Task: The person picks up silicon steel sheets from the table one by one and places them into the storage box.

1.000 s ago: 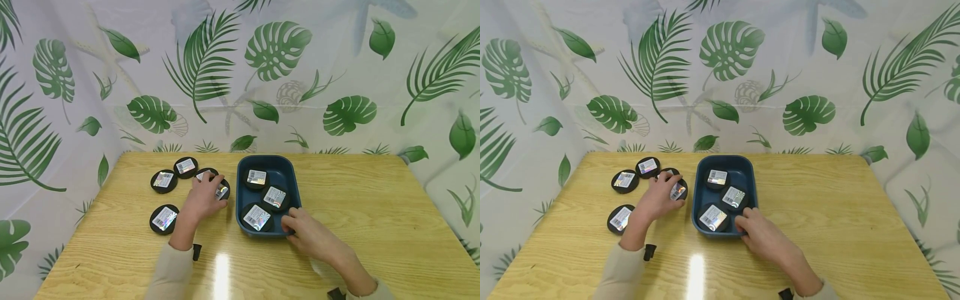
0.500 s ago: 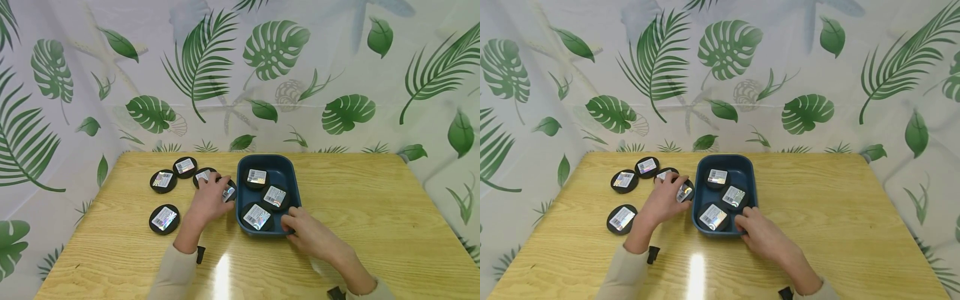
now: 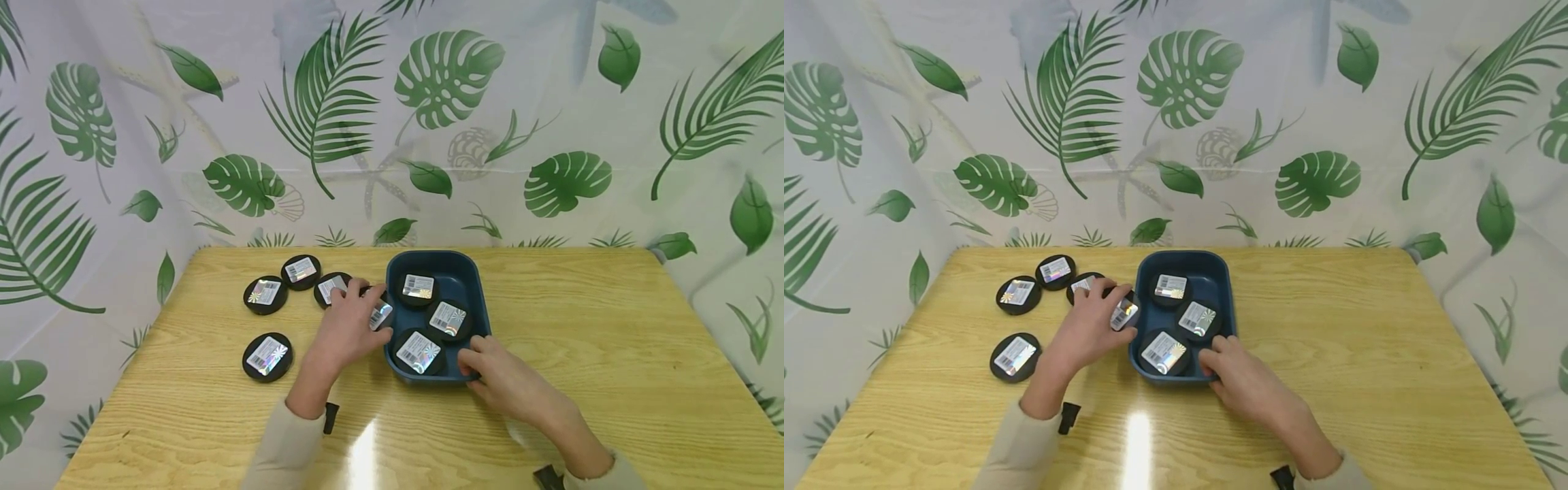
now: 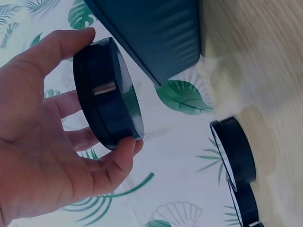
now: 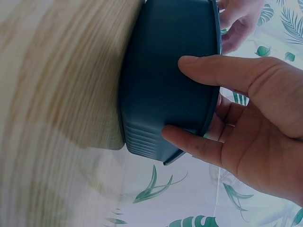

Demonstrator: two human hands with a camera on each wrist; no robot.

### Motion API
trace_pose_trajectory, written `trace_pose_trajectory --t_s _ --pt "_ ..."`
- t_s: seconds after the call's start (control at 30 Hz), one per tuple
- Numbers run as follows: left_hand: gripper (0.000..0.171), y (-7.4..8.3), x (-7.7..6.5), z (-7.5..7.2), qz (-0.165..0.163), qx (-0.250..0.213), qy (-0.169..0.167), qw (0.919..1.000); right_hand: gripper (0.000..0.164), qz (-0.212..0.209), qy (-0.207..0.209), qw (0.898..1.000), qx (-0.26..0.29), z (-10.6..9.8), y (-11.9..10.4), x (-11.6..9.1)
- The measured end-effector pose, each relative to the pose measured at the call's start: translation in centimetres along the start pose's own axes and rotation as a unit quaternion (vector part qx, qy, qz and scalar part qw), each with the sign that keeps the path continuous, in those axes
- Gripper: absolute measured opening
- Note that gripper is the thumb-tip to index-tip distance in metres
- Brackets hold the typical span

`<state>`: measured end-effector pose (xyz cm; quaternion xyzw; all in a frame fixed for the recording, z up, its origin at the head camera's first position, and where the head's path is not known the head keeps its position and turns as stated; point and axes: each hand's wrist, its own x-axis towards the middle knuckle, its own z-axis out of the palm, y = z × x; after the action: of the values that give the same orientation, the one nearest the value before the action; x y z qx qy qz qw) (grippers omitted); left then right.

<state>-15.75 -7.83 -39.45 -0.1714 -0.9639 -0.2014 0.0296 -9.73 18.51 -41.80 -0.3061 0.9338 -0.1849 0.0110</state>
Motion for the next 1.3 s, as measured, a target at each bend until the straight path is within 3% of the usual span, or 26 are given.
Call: trace_pose_trajectory --t_s 0.7,1.07,1.3 --pt "0.069 3.5 -0.3 1.5 0.083 -0.007 -0.010 0.9965 0.033 -0.009 -0.003 1.000 -0.013 -0.1 0.2 0.3" --pt "0.071 4.5 0.4 3.0 0.116 0.029 -0.014 0.9927 0.033 -0.020 0.006 1.000 -0.015 -0.2 0.2 0.2" --pt "0.071 4.9 0.7 4.0 0.122 0.052 -0.037 0.9904 0.032 -0.006 -0.005 1.000 -0.009 -0.1 0.2 0.1"
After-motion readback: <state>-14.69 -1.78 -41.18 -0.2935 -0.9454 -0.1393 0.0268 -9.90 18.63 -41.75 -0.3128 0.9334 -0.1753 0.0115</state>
